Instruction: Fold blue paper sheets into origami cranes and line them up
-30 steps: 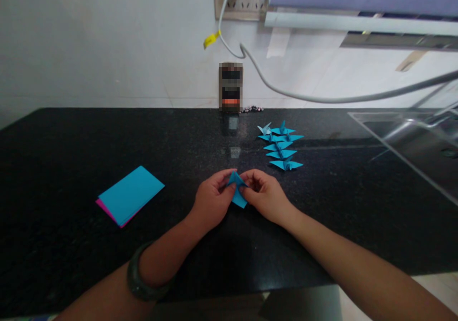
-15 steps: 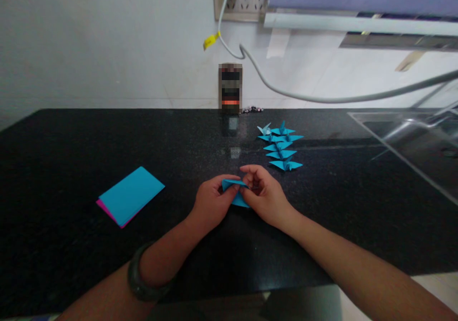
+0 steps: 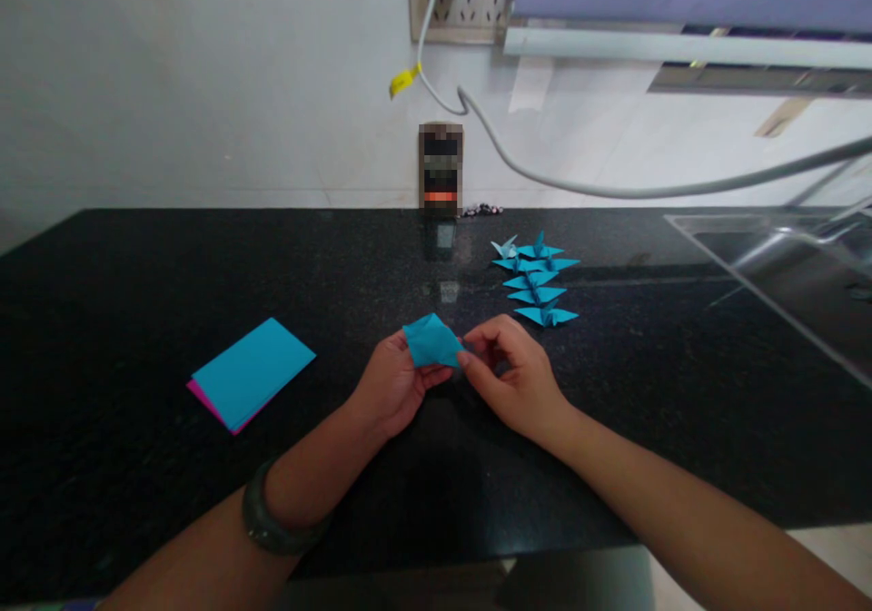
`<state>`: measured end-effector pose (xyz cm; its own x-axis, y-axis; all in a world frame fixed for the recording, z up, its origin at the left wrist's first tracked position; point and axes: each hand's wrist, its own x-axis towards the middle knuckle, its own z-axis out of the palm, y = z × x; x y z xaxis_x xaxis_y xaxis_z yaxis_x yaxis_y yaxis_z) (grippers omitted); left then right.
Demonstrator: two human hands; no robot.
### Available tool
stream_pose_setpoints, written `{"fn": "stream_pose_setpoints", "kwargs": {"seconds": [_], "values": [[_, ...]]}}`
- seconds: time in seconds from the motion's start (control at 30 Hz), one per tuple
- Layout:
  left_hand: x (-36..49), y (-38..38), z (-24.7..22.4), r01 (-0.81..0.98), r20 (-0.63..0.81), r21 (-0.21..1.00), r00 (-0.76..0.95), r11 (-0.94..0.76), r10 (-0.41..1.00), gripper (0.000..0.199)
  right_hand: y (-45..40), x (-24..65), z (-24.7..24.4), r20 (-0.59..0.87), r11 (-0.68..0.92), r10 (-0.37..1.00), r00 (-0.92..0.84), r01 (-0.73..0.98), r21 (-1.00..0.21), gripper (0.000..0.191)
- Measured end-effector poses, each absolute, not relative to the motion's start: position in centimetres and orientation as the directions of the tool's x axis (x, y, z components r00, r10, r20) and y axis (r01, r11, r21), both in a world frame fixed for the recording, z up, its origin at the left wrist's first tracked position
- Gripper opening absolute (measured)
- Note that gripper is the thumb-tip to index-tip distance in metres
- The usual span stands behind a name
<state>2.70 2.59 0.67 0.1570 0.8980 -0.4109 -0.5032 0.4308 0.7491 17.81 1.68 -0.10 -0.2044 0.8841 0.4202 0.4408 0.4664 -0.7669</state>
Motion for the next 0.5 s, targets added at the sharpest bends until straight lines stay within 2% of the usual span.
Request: {"fn": "stream_pose_setpoints", "kwargs": {"seconds": [0.07, 0.13, 0.27, 0.5], "values": [[2.71, 2.44, 0.49, -0.480, -0.402, 0.755, 0.198, 0.446, 0.894, 0.008, 1.74, 17.71, -0.03, 0.389, 0.439, 0.898, -0.205, 0.454, -0.775, 0.010], [2.74, 2.31, 0.32, -0.449, -0.411, 0.763, 0.220, 0.465, 0.885, 0.010, 1.86, 17.56, -0.21, 0.298, 0.342, 0.939, -0.169, 0.431, -0.835, 0.009], [2.79, 2.22, 0.19, -0.425, -0.441, 0.762, 0.213, 0.489, 0.872, 0.011, 2.20, 17.25, -0.80, 0.116, 0.153, 0.982, -0.150, 0.266, -0.952, 0.014], [2.84, 2.28, 0.15, -0.408, -0.438, 0.773, 0.210, 0.486, 0.874, 0.009, 2.33, 16.84, -0.60, -0.012, 0.010, 0.981, -0.193, 0.112, -0.994, 0.021]]}}
